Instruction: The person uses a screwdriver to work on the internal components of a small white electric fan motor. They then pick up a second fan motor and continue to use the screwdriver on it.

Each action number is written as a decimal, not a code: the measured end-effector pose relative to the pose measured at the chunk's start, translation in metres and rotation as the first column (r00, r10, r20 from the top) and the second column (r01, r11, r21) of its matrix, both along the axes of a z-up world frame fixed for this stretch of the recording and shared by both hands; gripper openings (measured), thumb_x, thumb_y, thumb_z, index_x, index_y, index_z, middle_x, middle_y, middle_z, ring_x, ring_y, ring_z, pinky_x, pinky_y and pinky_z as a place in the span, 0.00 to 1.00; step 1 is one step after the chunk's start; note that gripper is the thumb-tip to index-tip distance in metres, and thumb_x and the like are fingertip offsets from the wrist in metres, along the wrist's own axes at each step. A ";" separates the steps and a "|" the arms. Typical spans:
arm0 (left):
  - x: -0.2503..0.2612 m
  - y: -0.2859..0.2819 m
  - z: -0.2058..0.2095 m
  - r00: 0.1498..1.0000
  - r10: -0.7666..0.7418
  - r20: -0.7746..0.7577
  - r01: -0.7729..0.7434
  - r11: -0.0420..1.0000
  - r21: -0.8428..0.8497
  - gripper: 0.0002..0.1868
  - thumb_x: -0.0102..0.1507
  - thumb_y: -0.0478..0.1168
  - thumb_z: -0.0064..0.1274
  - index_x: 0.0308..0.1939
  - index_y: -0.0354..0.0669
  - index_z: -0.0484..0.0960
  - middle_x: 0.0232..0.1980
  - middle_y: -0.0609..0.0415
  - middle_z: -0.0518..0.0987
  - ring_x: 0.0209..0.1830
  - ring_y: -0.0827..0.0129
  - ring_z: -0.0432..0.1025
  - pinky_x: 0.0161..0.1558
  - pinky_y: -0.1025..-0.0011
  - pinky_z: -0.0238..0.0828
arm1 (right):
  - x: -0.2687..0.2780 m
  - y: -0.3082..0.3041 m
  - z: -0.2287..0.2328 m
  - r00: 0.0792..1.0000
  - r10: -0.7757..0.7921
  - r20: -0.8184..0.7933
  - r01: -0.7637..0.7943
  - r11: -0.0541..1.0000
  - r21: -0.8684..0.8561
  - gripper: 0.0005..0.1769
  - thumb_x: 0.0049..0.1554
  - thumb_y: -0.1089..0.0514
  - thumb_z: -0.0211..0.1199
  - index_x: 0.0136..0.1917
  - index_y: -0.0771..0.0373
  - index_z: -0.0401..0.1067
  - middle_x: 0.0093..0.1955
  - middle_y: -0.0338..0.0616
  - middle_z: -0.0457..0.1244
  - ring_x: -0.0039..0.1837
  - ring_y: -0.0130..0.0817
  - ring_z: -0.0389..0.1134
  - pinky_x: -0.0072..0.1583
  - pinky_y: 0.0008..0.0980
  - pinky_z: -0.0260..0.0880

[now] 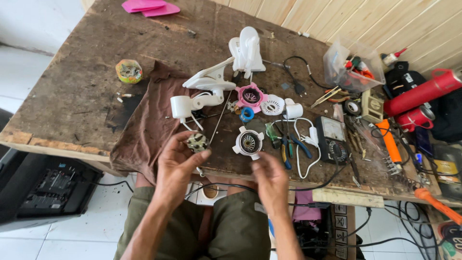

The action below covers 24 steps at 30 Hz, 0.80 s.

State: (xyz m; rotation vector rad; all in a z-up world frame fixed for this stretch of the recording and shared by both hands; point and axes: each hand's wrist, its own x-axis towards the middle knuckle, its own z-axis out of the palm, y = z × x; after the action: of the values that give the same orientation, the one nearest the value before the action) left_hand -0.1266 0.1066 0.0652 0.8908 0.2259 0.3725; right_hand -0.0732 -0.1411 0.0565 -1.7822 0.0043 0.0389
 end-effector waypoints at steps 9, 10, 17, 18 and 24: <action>-0.002 0.035 0.008 0.975 0.220 -0.017 -0.219 0.974 0.060 0.25 0.63 0.25 0.69 0.63 0.31 0.81 0.48 0.46 0.86 0.48 0.66 0.85 0.55 0.68 0.88 | 0.009 0.005 0.011 0.827 0.169 0.536 0.146 0.857 -0.495 0.13 0.60 0.64 0.72 0.59 0.61 0.85 0.50 0.52 0.74 0.53 0.53 0.78 0.55 0.45 0.78; 0.004 0.039 -0.008 0.974 0.227 -0.018 -0.225 0.972 0.063 0.25 0.63 0.25 0.69 0.63 0.31 0.81 0.48 0.46 0.86 0.48 0.66 0.85 0.55 0.68 0.88 | 0.009 0.014 0.007 0.827 0.173 0.535 0.139 0.859 -0.492 0.13 0.60 0.64 0.72 0.59 0.61 0.85 0.50 0.52 0.74 0.53 0.53 0.78 0.55 0.45 0.78; 0.010 0.063 0.005 0.952 0.307 -0.015 -0.306 0.952 0.026 0.28 0.63 0.23 0.68 0.67 0.30 0.80 0.47 0.49 0.83 0.45 0.66 0.85 0.52 0.69 0.91 | 0.045 0.047 -0.024 0.530 0.533 0.660 0.299 0.611 -0.733 0.13 0.59 0.59 0.70 0.58 0.54 0.83 0.62 0.46 0.68 0.62 0.51 0.71 0.60 0.48 0.70; 0.009 0.065 0.016 0.955 0.295 -0.007 -0.295 0.955 0.036 0.30 0.63 0.23 0.67 0.69 0.32 0.79 0.47 0.52 0.83 0.46 0.67 0.85 0.52 0.71 0.91 | 0.057 0.045 -0.029 0.500 0.555 0.665 0.342 0.579 -0.740 0.14 0.55 0.64 0.70 0.55 0.54 0.82 0.62 0.47 0.68 0.62 0.53 0.71 0.59 0.50 0.69; 0.029 0.077 -0.018 0.967 0.253 -0.031 -0.251 0.967 0.052 0.28 0.62 0.22 0.67 0.67 0.33 0.83 0.51 0.50 0.84 0.47 0.70 0.85 0.54 0.73 0.90 | 0.066 0.051 -0.004 0.584 0.423 0.693 0.462 0.528 -0.712 0.15 0.55 0.60 0.75 0.56 0.51 0.82 0.58 0.41 0.68 0.61 0.50 0.71 0.60 0.51 0.71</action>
State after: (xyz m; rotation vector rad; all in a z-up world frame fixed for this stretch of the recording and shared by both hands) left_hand -0.0971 0.1839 0.0470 0.9191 0.3681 0.5996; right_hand -0.0074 -0.0906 0.0520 -2.6521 -0.7914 -1.0425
